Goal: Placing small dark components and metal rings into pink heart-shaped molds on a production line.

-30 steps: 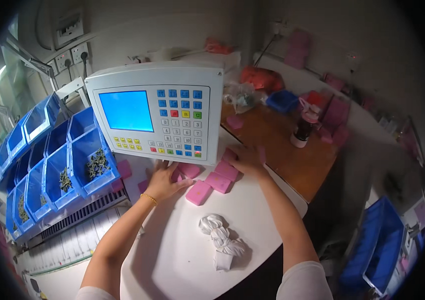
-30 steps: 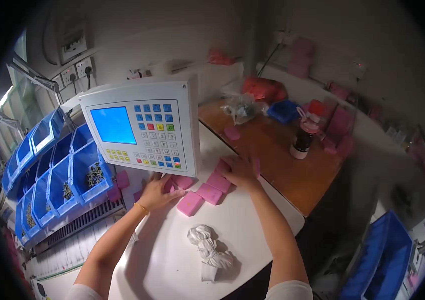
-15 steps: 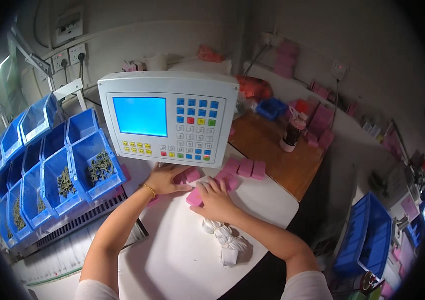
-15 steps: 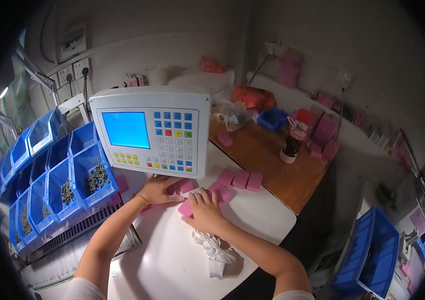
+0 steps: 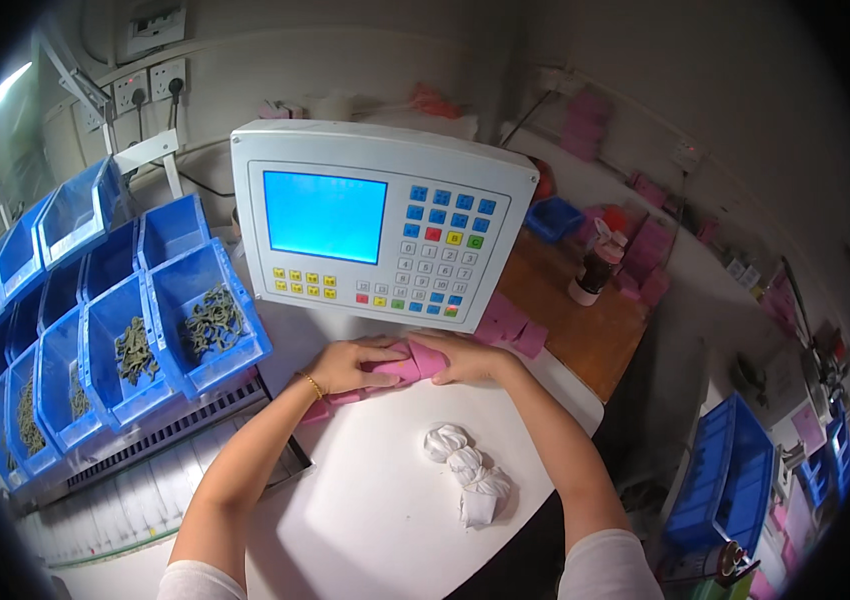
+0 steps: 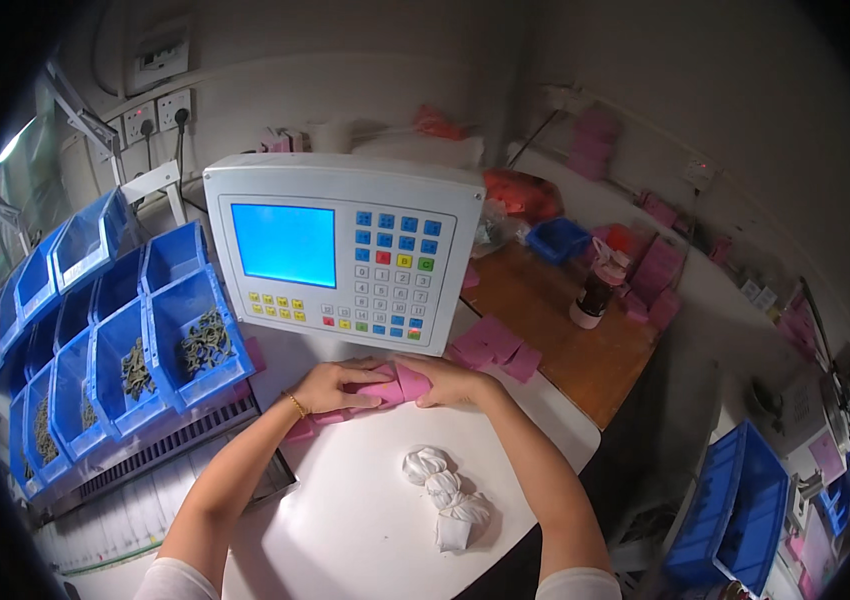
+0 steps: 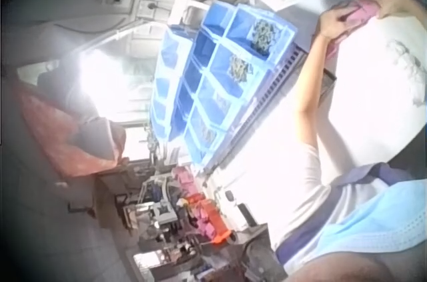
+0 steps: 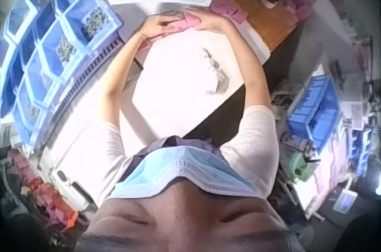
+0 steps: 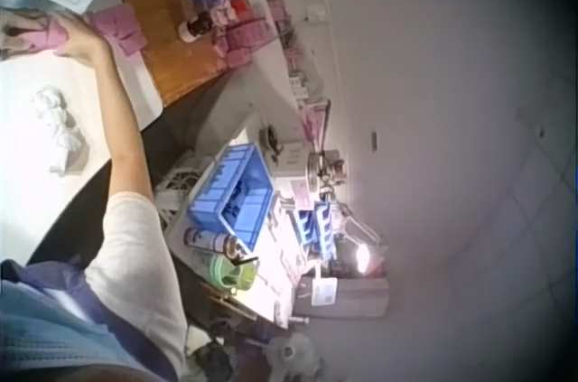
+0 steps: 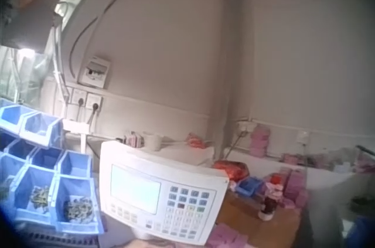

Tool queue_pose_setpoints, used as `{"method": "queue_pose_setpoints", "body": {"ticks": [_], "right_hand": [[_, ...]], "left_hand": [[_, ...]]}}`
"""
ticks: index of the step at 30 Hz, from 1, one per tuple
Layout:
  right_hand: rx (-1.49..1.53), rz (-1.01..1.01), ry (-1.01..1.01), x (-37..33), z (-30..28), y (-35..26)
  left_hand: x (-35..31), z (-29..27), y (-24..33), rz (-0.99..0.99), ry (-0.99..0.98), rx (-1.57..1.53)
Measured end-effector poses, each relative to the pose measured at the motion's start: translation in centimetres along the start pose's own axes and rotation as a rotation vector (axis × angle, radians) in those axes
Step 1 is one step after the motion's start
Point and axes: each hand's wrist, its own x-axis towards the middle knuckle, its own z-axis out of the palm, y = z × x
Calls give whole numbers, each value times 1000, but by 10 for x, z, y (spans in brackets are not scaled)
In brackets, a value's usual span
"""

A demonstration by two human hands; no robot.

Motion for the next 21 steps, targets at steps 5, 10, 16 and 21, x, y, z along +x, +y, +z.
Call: {"method": "queue_pose_setpoints", "body": {"ticks": [5, 10, 16, 21], "right_hand": [[46, 33, -130, -1, 11, -37], [-30, 50, -159, 1, 25, -48], [-125, -85, -259, -13, 73, -95], [-211, -306, -185, -56, 142, -176]], "left_hand": [[-24, 5, 40, -198, 117, -297], [-73, -14, 49, -117, 128, -50], [-171, 30, 109, -119, 234, 399], [-278, 31, 141, -166, 180, 418]]}}
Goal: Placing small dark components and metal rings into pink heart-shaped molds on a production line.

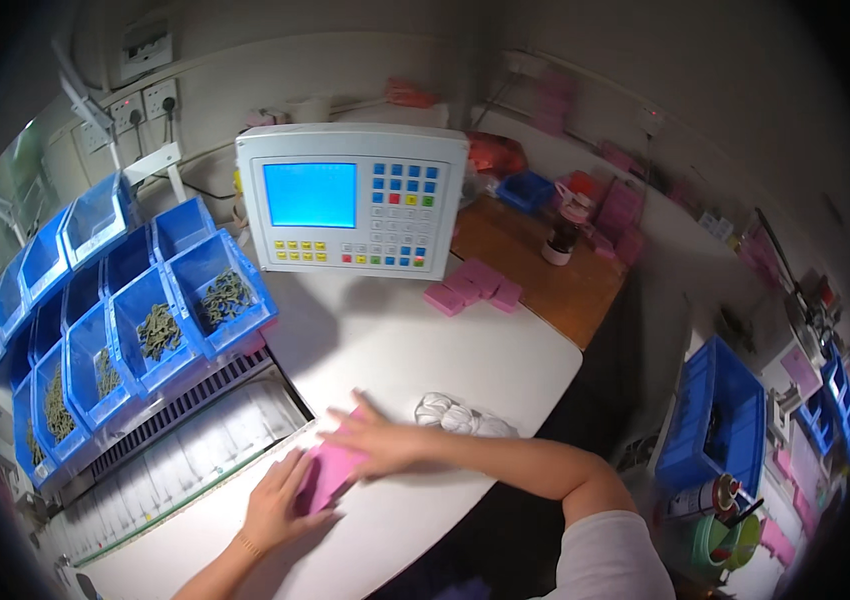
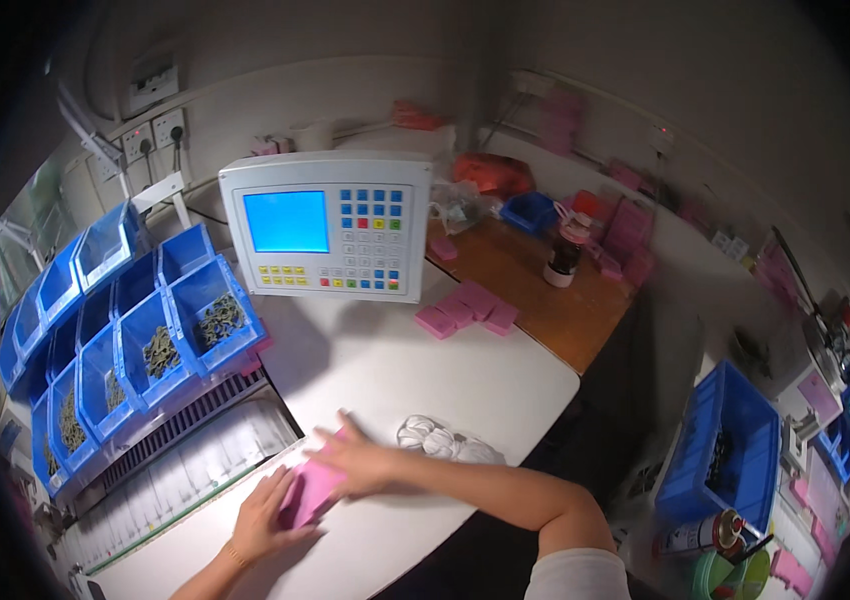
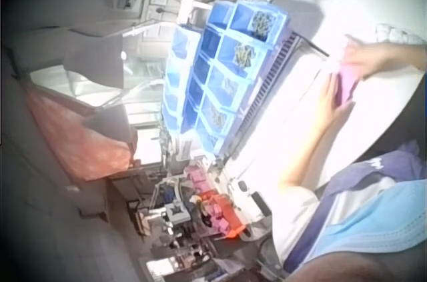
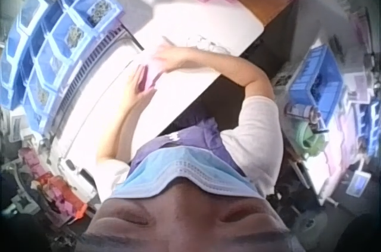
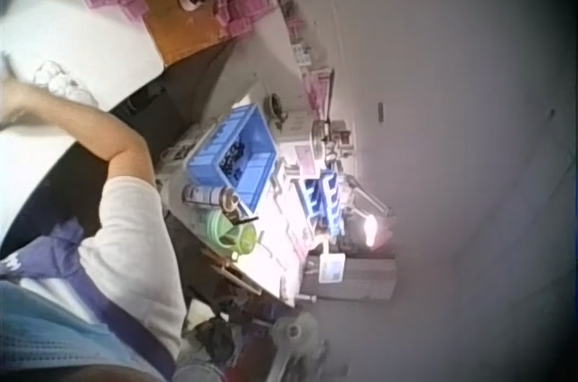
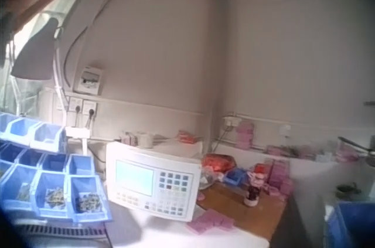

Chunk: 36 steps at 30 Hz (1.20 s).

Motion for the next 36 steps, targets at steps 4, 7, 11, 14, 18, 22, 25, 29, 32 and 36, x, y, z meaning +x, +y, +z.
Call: {"method": "queue_pose_setpoints", "body": {"ticks": [4, 7, 11, 14, 18, 22, 25, 29, 32, 36], "right_hand": [[-91, -87, 121, 45, 59, -79], [166, -113, 177, 45, 45, -99], [548, -32, 497, 13, -26, -17], [259, 459, 1081, -53, -85, 102], [106, 1340, 1099, -123, -109, 219], [338, 1426, 1039, -57, -120, 250], [51, 1399, 863, -50, -106, 266], [42, 1267, 804, -66, -103, 275], [2, 1141, 619, -89, -111, 268], [38, 1044, 449, -96, -113, 268]], "left_hand": [[-82, -46, -26, -63, -109, 66], [-107, -87, -11, -218, -307, 36], [-105, -72, -15, -358, -224, 137], [-6, -55, 4, -130, -18, 199], [174, 40, 29, -23, 82, 23], [322, 137, 38, -180, 157, 111], [371, 184, 55, -225, 70, 92], [379, 208, 41, -171, 148, 81], [365, 197, 43, -113, 176, 146], [333, 182, 59, -103, 165, 279]]}}
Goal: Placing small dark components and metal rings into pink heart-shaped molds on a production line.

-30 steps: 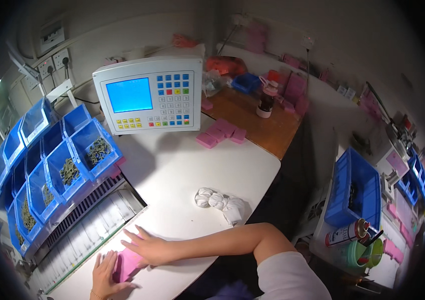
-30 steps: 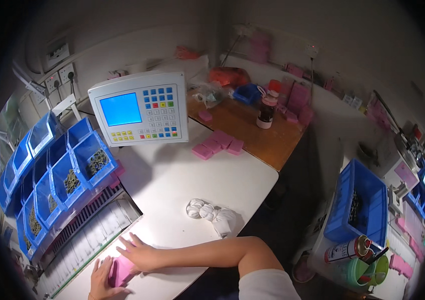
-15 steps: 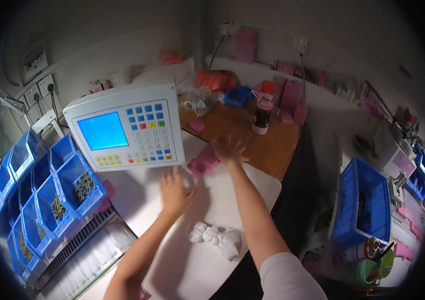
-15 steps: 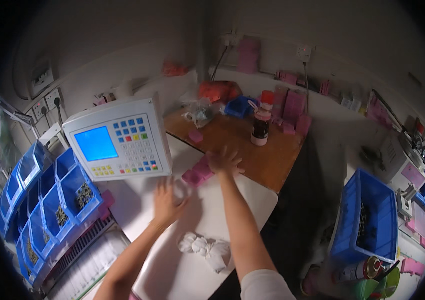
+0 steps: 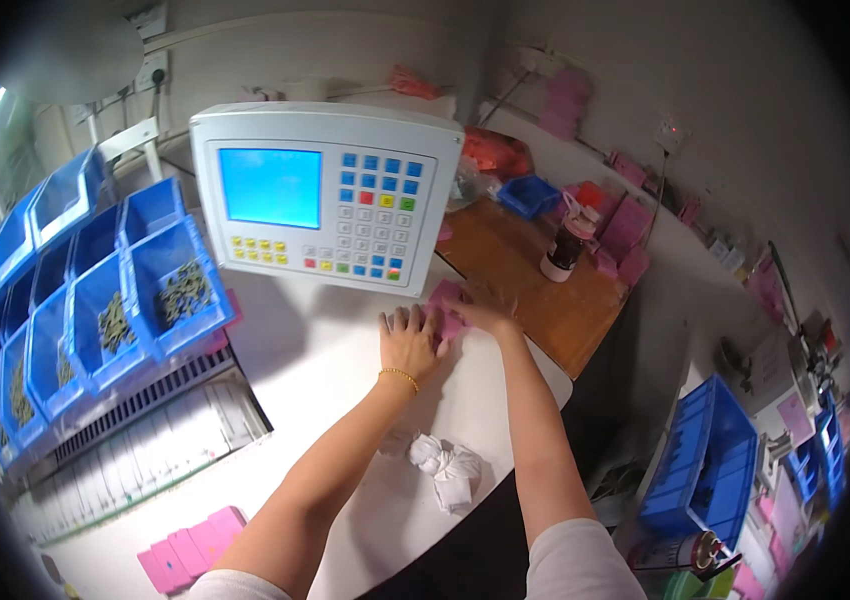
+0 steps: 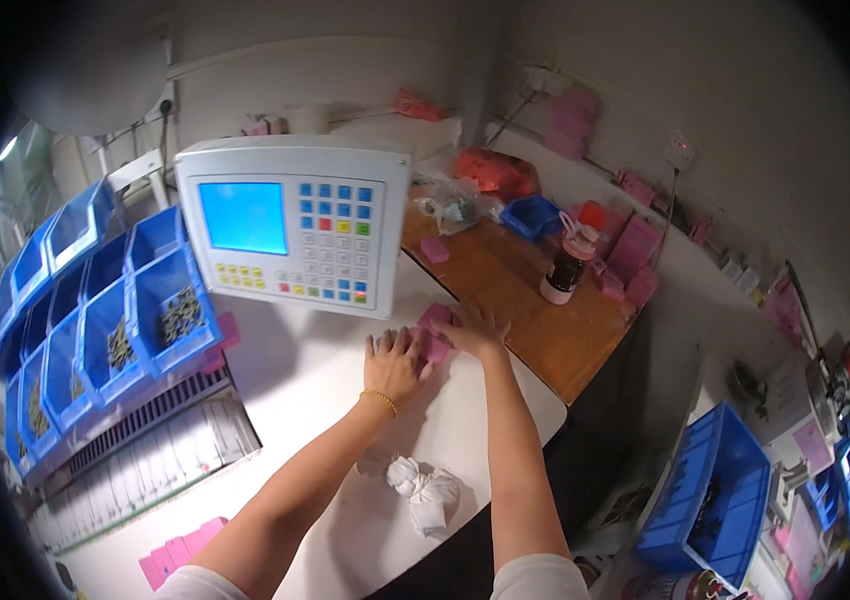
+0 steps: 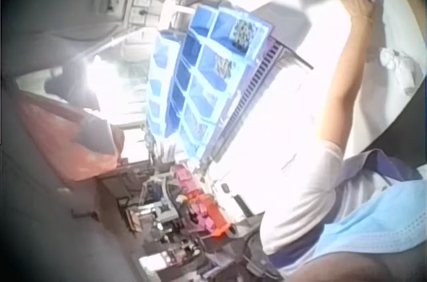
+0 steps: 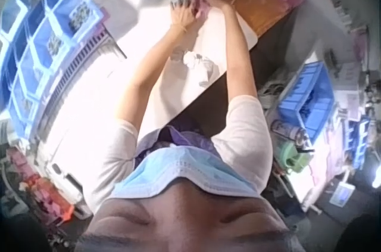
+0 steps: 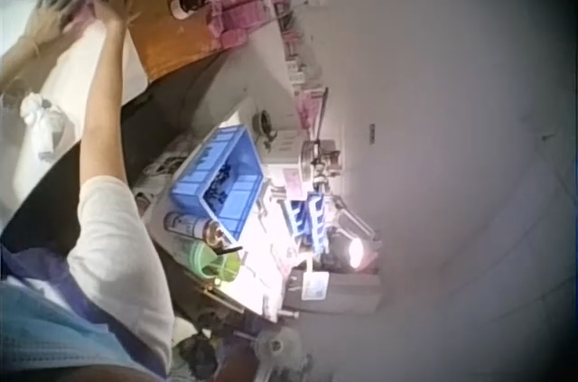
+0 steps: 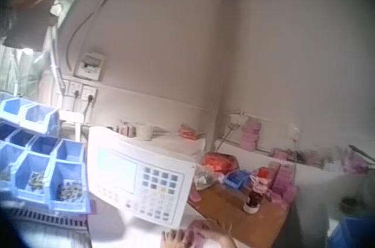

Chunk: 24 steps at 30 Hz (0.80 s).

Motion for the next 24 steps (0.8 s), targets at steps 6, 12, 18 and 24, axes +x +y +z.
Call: {"method": "queue_pose_setpoints", "body": {"ticks": [6, 12, 18, 24], "right_hand": [[63, -214, 34, -40, 38, -11], [-21, -249, -175, -79, 31, -15], [33, -412, -216, -128, 45, -67], [-24, -618, -276, -144, 65, -118]], "left_hand": [[-73, -45, -26, -3, -31, -28], [-122, -83, -46, 71, -92, 37], [-167, -120, -63, 11, -196, -200], [-266, -155, -71, -182, -25, -12]]}}
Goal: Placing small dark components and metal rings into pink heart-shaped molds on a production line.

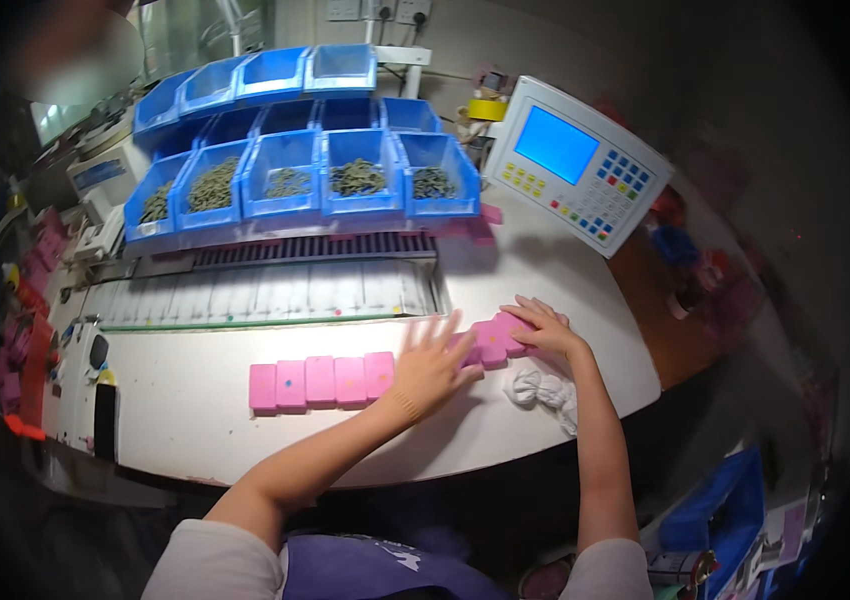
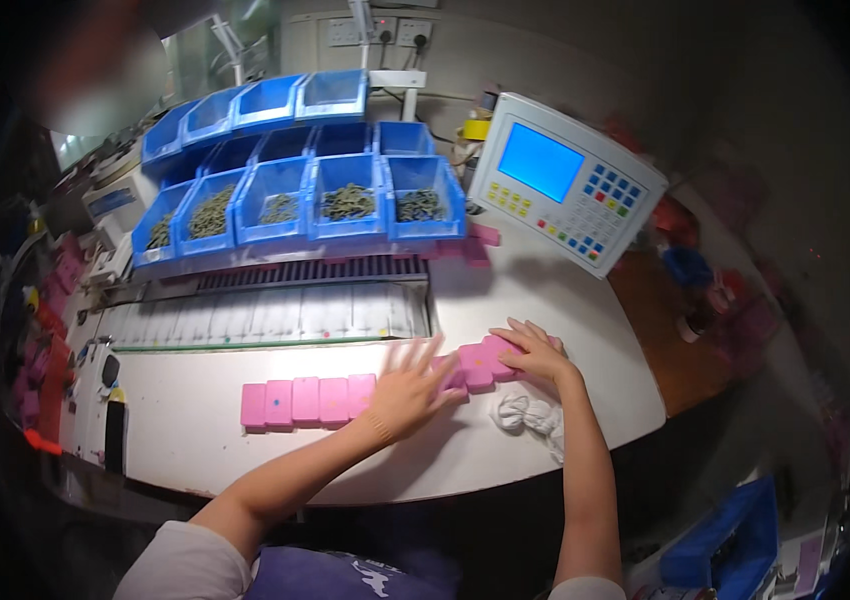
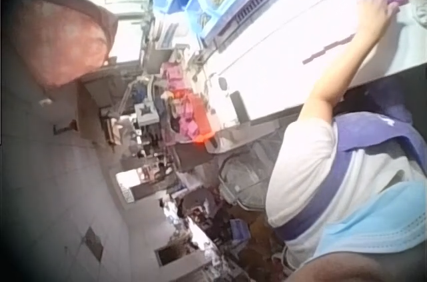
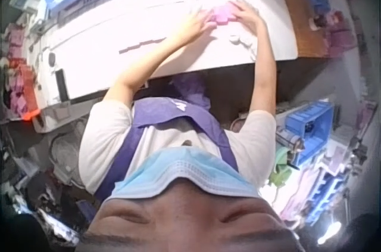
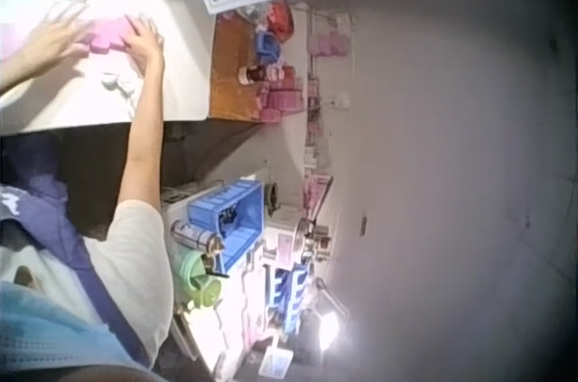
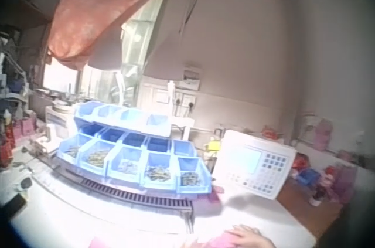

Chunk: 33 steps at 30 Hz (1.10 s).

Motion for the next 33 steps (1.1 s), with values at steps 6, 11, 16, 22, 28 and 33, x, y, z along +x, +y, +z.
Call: {"method": "queue_pose_setpoints", "body": {"ticks": [6, 11, 16, 22, 28, 33], "right_hand": [[-36, -239, -110, 12, 25, -88], [-130, -230, -152, -9, 58, -141], [-112, -423, -129, -29, 81, -202], [-34, -238, 20, -14, 106, -270], [-58, -137, 35, 5, 116, -334], [-45, -201, 30, 12, 117, -323]], "left_hand": [[-144, -101, -59, -501, 10, 151], [-174, -110, -74, -657, 67, 235], [-204, -126, -110, -775, 84, 346], [-210, -142, -181, -699, 105, 360], [-226, -174, -230, -701, 24, 341], [-219, -172, -215, -688, 13, 341]]}}
